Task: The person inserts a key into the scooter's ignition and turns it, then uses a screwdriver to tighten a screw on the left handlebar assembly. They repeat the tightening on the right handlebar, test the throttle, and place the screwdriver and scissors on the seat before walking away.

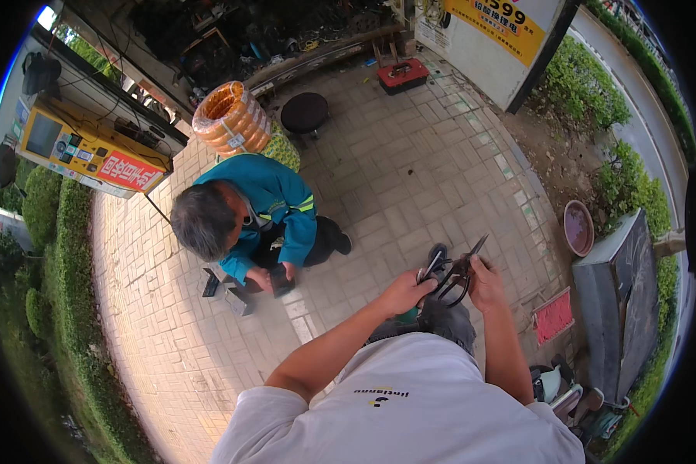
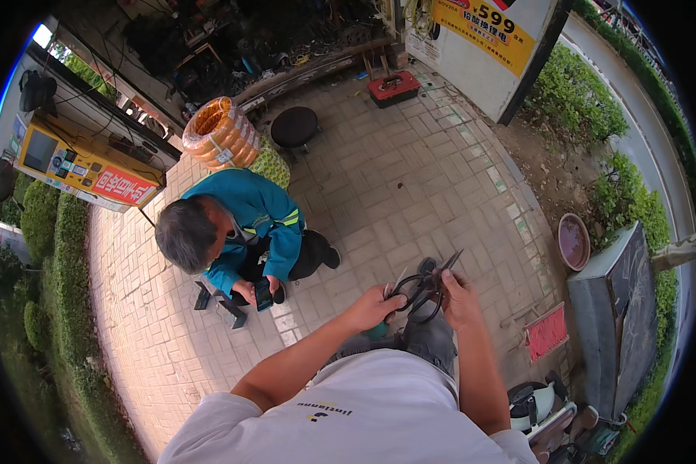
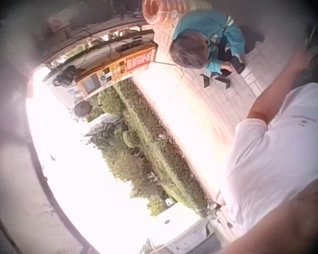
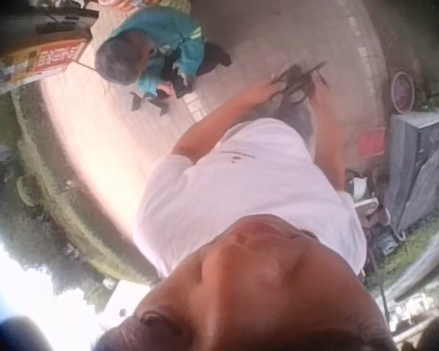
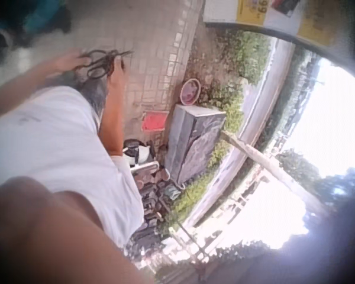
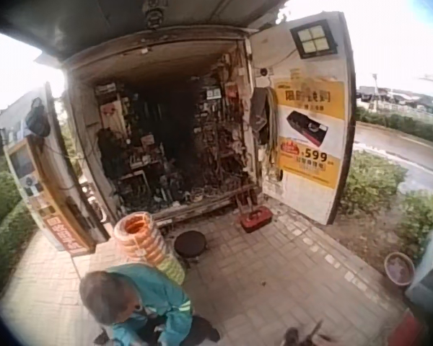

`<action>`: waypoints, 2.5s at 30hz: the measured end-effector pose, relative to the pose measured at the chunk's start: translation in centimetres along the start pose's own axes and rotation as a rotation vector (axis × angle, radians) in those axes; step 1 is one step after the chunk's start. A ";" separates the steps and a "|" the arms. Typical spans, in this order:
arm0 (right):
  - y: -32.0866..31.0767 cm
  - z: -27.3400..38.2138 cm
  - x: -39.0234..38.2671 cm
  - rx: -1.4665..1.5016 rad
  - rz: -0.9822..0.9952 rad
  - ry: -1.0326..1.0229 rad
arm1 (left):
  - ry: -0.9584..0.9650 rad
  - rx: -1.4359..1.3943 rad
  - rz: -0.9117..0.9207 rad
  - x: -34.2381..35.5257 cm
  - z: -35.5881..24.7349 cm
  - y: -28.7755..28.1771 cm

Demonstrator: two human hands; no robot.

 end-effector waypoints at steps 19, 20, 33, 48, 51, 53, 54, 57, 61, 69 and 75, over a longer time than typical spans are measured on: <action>27.9 10.9 32.2 -0.391 0.640 0.370 | 0.003 -0.092 -0.747 14.2 -9.5 -20.7; 28.9 11.5 34.7 -0.328 0.602 0.385 | 0.014 -0.100 -0.764 14.6 -9.8 -21.9; 52.2 6.7 38.6 -0.640 0.781 0.525 | 0.304 -0.283 -1.086 17.8 -16.6 -46.2; 84.3 -12.1 45.3 -1.450 1.130 0.872 | 0.194 -0.808 -1.716 7.5 -11.8 -63.1; 91.2 -19.1 45.7 -1.325 1.158 0.757 | 0.315 -1.151 -1.878 7.1 -10.8 -62.1; 94.7 -24.7 48.0 -1.535 1.323 0.377 | 0.347 -1.256 -1.964 7.6 -10.7 -61.5; 96.2 -27.2 48.4 -1.619 1.402 0.171 | 0.364 -1.308 -2.003 7.9 -10.6 -61.3; 99.9 -33.2 47.3 -1.736 1.410 0.053 | 0.373 -1.406 -2.151 9.3 -11.4 -60.4; 104.8 -44.7 45.2 -1.440 1.537 0.266 | 0.369 -1.621 -2.308 11.7 -12.3 -58.8; 109.1 -49.2 43.2 -1.764 1.530 0.024 | 0.409 -1.548 -2.423 12.0 -14.1 -59.4; 96.0 -34.5 44.6 -1.966 1.665 0.334 | 0.522 -1.403 -2.396 10.6 -16.2 -60.5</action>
Point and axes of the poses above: each hand's wrist, its own x-axis towards the middle knuckle, its own y-axis out of the palm, z = x × y, the point moved 10 cm from there along x, towards the middle knuckle, and after that the axes turned 9 degrees about y, right-handed, at the moved point
